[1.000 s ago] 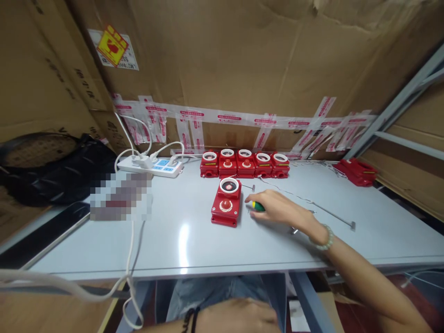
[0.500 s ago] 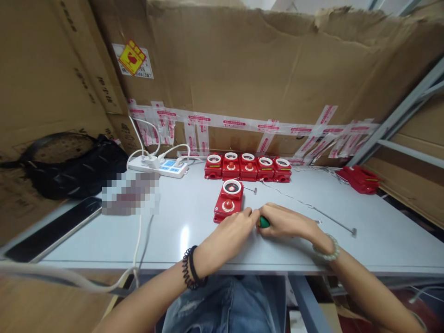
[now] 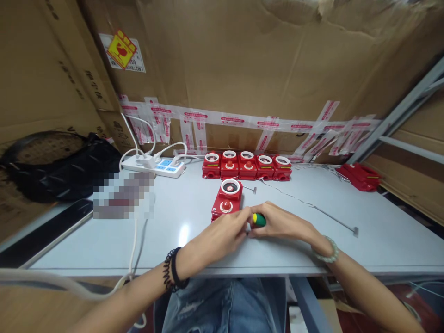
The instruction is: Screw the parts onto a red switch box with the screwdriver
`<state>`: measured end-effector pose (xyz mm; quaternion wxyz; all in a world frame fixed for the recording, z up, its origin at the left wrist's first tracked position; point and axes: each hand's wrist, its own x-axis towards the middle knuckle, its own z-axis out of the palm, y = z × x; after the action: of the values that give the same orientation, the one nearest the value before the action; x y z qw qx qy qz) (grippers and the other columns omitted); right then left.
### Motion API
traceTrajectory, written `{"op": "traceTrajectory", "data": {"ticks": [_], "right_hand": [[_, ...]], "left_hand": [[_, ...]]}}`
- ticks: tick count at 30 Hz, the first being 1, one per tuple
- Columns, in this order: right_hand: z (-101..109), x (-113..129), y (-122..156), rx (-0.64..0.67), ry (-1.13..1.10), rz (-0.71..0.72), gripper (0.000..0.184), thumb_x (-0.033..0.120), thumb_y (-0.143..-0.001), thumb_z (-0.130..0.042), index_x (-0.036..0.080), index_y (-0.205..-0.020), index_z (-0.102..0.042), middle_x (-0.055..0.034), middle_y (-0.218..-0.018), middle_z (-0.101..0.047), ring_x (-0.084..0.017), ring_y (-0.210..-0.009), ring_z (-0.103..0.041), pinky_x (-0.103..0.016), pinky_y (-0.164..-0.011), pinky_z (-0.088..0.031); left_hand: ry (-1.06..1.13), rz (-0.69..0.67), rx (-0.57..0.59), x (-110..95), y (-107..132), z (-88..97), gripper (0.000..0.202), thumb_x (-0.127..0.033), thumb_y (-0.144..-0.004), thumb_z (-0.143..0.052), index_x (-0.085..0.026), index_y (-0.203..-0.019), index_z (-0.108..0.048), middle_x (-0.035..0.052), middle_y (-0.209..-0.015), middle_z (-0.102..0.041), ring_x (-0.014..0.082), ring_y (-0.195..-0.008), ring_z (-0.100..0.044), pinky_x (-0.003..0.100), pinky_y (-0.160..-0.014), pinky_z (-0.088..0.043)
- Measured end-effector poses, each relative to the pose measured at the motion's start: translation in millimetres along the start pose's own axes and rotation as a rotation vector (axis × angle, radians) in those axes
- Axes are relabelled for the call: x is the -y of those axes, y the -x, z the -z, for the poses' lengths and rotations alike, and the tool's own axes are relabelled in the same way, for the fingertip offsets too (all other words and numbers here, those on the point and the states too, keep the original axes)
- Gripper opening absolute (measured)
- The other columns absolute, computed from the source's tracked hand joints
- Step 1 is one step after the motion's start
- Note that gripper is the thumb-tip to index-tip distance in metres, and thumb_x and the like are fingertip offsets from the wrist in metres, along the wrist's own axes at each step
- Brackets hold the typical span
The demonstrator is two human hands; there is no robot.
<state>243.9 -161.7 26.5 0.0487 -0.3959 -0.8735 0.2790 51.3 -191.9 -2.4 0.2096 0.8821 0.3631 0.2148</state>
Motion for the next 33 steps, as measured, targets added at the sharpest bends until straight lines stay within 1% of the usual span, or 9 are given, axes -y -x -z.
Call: {"op": "traceTrajectory", "data": {"ticks": [3, 5, 9, 12, 14, 16, 19, 27, 33], "right_hand": [[5, -2, 3, -0.063, 0.036, -0.034, 0.017, 0.036, -0.079, -0.062, 0.020, -0.077, -0.059, 0.0019, -0.071, -0.062, -0.013, -0.066, -0.053, -0.025, -0.064, -0.038], [12, -6, 8, -0.129, 0.069, -0.081, 0.021, 0.041, -0.081, -0.060, 0.020, -0.080, -0.058, 0.0014, -0.071, -0.060, -0.013, -0.065, -0.051, -0.026, -0.063, -0.037], [27, -19, 23, -0.308, 0.280, -0.351, 0.028, 0.047, -0.080, -0.056, 0.021, -0.089, -0.060, -0.0007, -0.070, -0.061, -0.015, -0.063, -0.050, -0.027, -0.060, -0.034], [30, -28, 35, -0.251, 0.379, -0.500, 0.031, 0.049, -0.076, -0.057, 0.020, -0.087, -0.062, -0.0039, -0.072, -0.063, -0.018, -0.065, -0.053, -0.028, -0.060, -0.034], [26, -33, 41, -0.163, 0.365, -0.511, 0.026, 0.045, -0.075, -0.057, 0.020, -0.080, -0.061, -0.0044, -0.072, -0.063, -0.018, -0.065, -0.054, -0.028, -0.061, -0.034], [22, -38, 44, -0.110, 0.338, -0.489, 0.020, 0.039, -0.077, -0.054, 0.020, -0.075, -0.060, -0.0040, -0.070, -0.063, -0.018, -0.066, -0.054, -0.028, -0.062, -0.034], [19, -44, 44, -0.104, 0.305, -0.456, 0.015, 0.031, -0.078, -0.049, 0.020, -0.072, -0.057, -0.0037, -0.069, -0.063, -0.017, -0.066, -0.053, -0.027, -0.063, -0.034], [21, -41, 34, -0.036, 0.329, -0.422, 0.008, 0.019, -0.071, -0.049, 0.019, -0.070, -0.057, -0.0034, -0.067, -0.061, -0.015, -0.061, -0.049, -0.026, -0.056, -0.031], [18, -30, 41, -0.084, 0.293, -0.316, 0.008, 0.016, -0.072, -0.050, 0.018, -0.072, -0.058, -0.0019, -0.067, -0.060, -0.013, -0.060, -0.048, -0.026, -0.060, -0.033]], "left_hand": [[0.051, -0.047, -0.129, -5, 0, 22.2, 0.022, -0.006, -0.081, -0.049, -0.022, -0.094, -0.042, -0.0006, -0.089, -0.057, 0.0148, -0.077, -0.057, 0.027, -0.069, -0.047], [0.005, -0.076, -0.306, -6, -6, 41.4, 0.023, -0.005, -0.082, -0.048, -0.021, -0.097, -0.044, 0.0016, -0.094, -0.056, 0.0163, -0.085, -0.056, 0.029, -0.076, -0.047], [-0.135, 0.010, -0.666, 4, -42, 75.9, 0.022, -0.007, -0.079, -0.052, -0.019, -0.096, -0.047, 0.0048, -0.097, -0.056, 0.0203, -0.093, -0.054, 0.036, -0.085, -0.045], [-0.109, 0.082, -0.885, 17, -79, 88.8, 0.020, -0.007, -0.077, -0.055, -0.018, -0.092, -0.049, 0.0069, -0.099, -0.057, 0.0214, -0.095, -0.054, 0.038, -0.088, -0.044], [-0.034, 0.095, -0.928, 25, -99, 90.7, 0.017, -0.008, -0.077, -0.056, -0.017, -0.091, -0.050, 0.0072, -0.097, -0.059, 0.0201, -0.093, -0.055, 0.037, -0.089, -0.045], [0.007, 0.069, -0.870, 32, -110, 89.0, 0.014, -0.011, -0.079, -0.056, -0.016, -0.091, -0.051, 0.0070, -0.096, -0.060, 0.0187, -0.091, -0.056, 0.036, -0.087, -0.046], [-0.057, -0.024, -0.701, 44, -106, 83.9, 0.012, -0.013, -0.081, -0.057, -0.016, -0.092, -0.054, 0.0065, -0.095, -0.061, 0.0187, -0.091, -0.056, 0.036, -0.086, -0.046], [-0.052, -0.214, -0.308, 76, -52, 73.5, 0.017, -0.032, -0.089, -0.057, -0.019, -0.099, -0.055, 0.0054, -0.101, -0.062, 0.0197, -0.094, -0.057, 0.036, -0.085, -0.046], [-0.006, -0.173, -0.165, 79, -19, 64.3, 0.029, -0.041, -0.091, -0.054, -0.021, -0.112, -0.053, 0.0075, -0.113, -0.058, 0.0225, -0.106, -0.054, 0.041, -0.095, -0.044]]}}
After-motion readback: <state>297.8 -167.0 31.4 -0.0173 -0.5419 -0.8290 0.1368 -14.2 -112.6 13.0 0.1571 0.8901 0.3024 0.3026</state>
